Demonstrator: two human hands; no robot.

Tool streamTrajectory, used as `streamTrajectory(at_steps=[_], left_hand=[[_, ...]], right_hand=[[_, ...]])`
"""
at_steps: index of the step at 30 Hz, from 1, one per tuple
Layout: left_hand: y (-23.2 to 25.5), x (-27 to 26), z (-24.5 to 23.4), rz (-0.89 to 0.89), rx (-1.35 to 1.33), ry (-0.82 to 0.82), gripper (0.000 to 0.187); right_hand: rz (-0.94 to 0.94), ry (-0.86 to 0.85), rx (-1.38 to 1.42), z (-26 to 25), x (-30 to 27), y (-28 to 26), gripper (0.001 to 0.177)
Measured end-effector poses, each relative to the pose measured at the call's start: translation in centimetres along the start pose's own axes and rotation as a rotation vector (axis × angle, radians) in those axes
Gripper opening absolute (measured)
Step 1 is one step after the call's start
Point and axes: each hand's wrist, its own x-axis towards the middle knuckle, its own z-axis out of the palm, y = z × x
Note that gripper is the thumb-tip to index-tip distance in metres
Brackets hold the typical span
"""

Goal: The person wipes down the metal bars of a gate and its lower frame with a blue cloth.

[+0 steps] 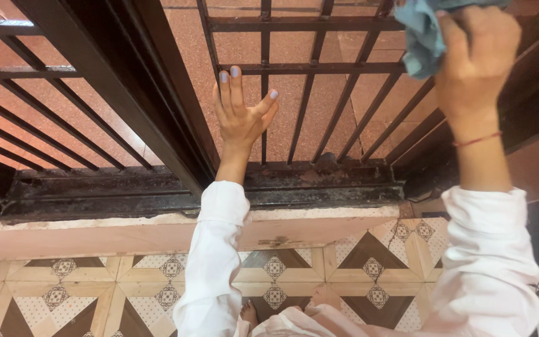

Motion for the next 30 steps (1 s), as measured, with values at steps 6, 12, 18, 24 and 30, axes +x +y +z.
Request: streamTrajectory(at_steps=[6,12,18,24,30], left_hand=[[-0.1,-0.1,0.0,0.002,-0.009,-0.007,0.090],[-0.1,-0.3,0.3,0.008,0.004,-0.018,0.090],[-0.2,-0.2,0.2,0.013,-0.014,-0.013,0.087],[0.1,-0.1,0.1,0.007,-0.015,0.005,0.084],[0.0,0.0,0.1,0.019,-0.005,0.007,0.085]], right_hand=[[0.083,-0.076,-0.014,-1.0,-4.5,4.1,0.023],[0.247,-0.112,-0.031,0.0,-8.1,5.5,0.037],[0.249,-0.038,0.152,1.3,-8.8,5.6,0.047],[0.152,0.090,0.121,1.2,-4.7,2.9,0.029],[0.075,0.222,0.143,4.0,0.6,-2.5,0.022]])
